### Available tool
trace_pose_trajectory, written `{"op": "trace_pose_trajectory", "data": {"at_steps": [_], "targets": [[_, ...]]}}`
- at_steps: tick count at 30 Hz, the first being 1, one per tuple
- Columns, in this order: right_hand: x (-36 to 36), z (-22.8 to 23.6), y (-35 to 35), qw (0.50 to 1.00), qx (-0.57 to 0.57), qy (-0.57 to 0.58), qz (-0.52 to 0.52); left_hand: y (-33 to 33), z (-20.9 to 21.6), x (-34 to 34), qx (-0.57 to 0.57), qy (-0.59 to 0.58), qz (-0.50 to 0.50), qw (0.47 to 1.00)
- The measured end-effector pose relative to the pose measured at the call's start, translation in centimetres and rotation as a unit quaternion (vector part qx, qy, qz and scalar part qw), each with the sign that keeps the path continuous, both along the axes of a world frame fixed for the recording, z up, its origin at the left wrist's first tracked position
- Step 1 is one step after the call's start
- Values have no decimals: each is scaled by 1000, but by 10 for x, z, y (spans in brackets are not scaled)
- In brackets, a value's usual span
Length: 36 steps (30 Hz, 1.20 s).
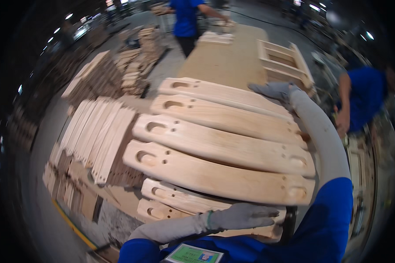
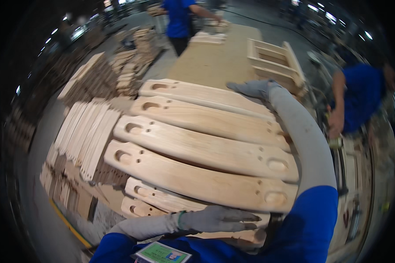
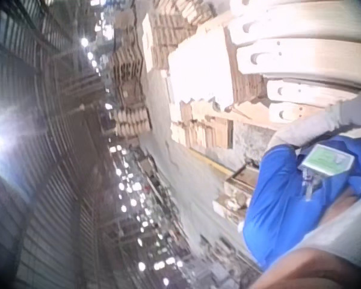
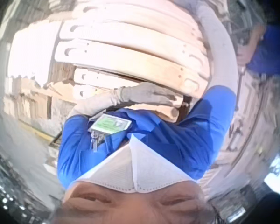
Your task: The person picks up wooden chair parts from a stack and applies a white liquid to the pre-drilled holes using a brush. The person repeatedly dips the brush into a container and applies the liquid to multiple parts, then places them back on the table.
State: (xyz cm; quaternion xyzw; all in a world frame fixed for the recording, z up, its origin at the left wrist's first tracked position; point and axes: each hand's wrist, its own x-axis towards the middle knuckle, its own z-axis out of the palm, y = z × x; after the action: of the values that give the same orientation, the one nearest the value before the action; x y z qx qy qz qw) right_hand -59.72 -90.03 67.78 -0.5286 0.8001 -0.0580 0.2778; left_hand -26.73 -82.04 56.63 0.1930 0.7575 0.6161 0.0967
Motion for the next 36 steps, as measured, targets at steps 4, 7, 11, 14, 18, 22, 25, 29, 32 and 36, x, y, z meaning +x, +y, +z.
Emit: {"op": "trace_pose_trajectory", "data": {"at_steps": [4, 7, 11, 14, 18, 22, 25, 29, 32, 36], "targets": [[4, -20, -22, 994, 3, -51, 95, 9, -33, -6, 62, 26, 94, 993], [-28, -48, -35, 980, 14, -40, 192, 7, -36, -2, -26, 102, 100, 989], [5, -16, -20, 991, 41, -123, 22, 3, -16, -10, -97, 117, 49, 987], [-22, -34, -30, 995, 61, -73, 20, 5, -33, -4, -54, 141, 66, 986], [21, -23, -78, 991, 56, 55, 106, -30, -5, 24, 92, 162, 150, 971], [46, -48, -146, 987, 9, 59, 148, -65, -1, 61, 130, -62, 233, 962], [54, -57, -161, 987, -30, 62, 145, -65, -47, 60, 19, 28, 258, 966], [51, -64, -163, 982, -96, 63, 148, -77, -31, 74, -91, 229, 279, 928], [57, -70, -167, 973, -149, 62, 162, -70, -24, 72, -127, 143, 294, 936], [45, -39, -143, 968, -203, 89, 114, -72, 14, 71, -60, -64, 273, 958]]}}
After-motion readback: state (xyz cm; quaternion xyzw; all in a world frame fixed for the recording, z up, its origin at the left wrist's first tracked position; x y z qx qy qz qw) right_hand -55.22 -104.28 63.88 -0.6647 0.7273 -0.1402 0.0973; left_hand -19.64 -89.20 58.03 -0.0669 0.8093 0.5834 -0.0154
